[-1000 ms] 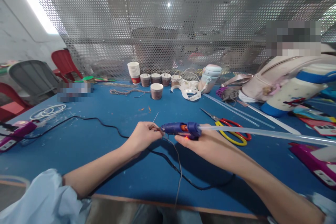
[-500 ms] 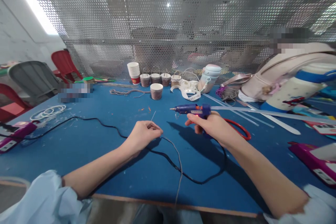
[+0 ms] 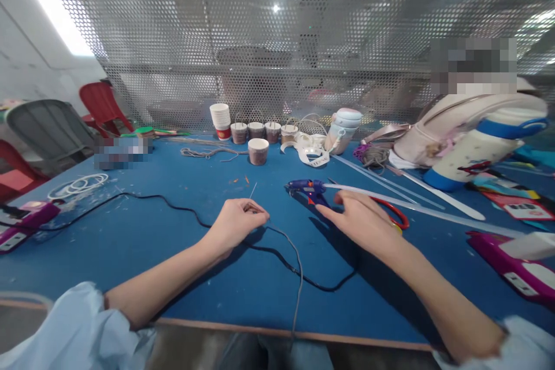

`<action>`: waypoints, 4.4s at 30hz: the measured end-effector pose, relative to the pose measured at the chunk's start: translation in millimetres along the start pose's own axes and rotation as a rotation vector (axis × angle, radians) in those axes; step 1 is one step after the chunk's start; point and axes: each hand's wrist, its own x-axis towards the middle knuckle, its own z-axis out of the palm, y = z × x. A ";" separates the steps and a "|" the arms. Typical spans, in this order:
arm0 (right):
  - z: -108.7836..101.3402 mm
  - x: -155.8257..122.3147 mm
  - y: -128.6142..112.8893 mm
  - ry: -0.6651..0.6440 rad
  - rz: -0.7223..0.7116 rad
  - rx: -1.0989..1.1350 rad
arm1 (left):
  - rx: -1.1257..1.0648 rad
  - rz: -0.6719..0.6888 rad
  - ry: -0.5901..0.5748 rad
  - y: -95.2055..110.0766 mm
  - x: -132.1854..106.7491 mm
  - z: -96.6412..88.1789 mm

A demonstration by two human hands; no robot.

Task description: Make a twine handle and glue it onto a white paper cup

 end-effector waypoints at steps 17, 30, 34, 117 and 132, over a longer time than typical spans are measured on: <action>33.4 -1.9 -91.4 -0.528 -0.071 1.137 | -0.046 0.044 -0.019 5.2 -8.6 -1.1; 24.0 -2.1 -75.7 -0.226 -0.106 0.996 | -0.118 0.009 -0.072 0.7 -8.0 -5.9; 19.2 -2.2 -72.9 -0.191 -0.105 0.967 | -0.176 -0.017 -0.048 0.8 -8.1 -6.1; 19.3 -0.6 -68.8 -0.179 -0.067 1.016 | -0.154 -0.014 -0.176 3.4 -17.1 -16.8; 19.9 -1.3 -68.7 -0.191 -0.093 1.028 | -0.123 0.040 -0.067 4.0 -17.9 -14.1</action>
